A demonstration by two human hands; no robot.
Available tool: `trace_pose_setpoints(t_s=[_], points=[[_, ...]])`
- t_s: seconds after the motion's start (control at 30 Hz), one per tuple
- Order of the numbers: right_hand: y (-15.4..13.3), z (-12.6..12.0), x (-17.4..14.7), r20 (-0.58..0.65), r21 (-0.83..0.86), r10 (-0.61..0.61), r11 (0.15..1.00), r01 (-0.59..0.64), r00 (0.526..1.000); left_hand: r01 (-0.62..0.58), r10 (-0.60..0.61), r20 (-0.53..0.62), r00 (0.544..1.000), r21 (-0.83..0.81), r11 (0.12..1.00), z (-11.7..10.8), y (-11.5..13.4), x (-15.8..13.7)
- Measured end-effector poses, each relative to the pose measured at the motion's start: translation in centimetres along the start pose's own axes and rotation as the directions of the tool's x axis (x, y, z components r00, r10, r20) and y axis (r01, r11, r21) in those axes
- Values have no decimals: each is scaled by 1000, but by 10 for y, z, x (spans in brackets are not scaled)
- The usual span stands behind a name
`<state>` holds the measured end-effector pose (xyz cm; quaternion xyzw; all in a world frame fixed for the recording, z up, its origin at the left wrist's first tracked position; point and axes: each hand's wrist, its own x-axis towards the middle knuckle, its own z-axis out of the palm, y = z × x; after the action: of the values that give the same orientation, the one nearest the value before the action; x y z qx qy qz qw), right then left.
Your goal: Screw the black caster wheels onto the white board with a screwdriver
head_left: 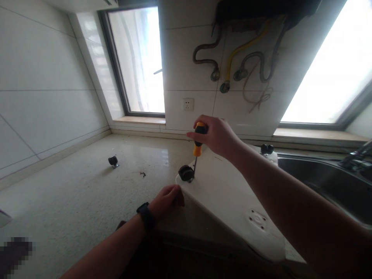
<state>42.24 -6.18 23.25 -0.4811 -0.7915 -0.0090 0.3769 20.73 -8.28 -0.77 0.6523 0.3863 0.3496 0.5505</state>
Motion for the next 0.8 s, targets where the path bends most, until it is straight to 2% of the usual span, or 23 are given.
trace_pose_setpoints(t_s=[0.07,0.1,0.2,0.3,0.37,0.4,0.43,0.5,0.57,0.63,0.73,0.8], points=[[1,7,-2,-69,-97,23,995,-29,997,-1,1,-1,1000,9,1000,0,1,-1],[4,9,-3,-72,-74,30,997,-35,997,0,0,-2,1000,13,1000,0,1,-1],[16,11,-3,30,208,16,978,-22,999,4,-4,0,1000,19,1000,0,5,-3],[25,5,-3,260,555,-109,830,-57,959,2,-2,-1,1000,17,1000,1,8,-5],[26,0,-3,344,670,-177,734,-110,922,-1,1,-3,1000,12,1000,1,9,-5],[24,-1,-2,349,687,-181,717,-120,919,-3,3,-2,1000,9,1000,1,9,-5],[22,-2,-2,324,663,-157,741,-105,933,-4,4,-2,1000,5,1000,1,8,-4],[17,0,-1,209,520,-89,853,-34,974,-4,4,0,1000,0,1000,1,7,-3],[10,2,0,66,276,-55,960,35,996,-6,6,2,1000,-2,1000,0,5,-2],[4,3,1,-24,35,-55,998,56,998,-9,9,3,1000,-2,1000,0,3,-1],[2,2,0,-19,-103,-55,993,53,998,-13,13,2,1000,0,1000,0,3,-1],[6,0,-1,63,17,-79,997,78,995,-17,17,1,1000,4,1000,0,3,-1]])
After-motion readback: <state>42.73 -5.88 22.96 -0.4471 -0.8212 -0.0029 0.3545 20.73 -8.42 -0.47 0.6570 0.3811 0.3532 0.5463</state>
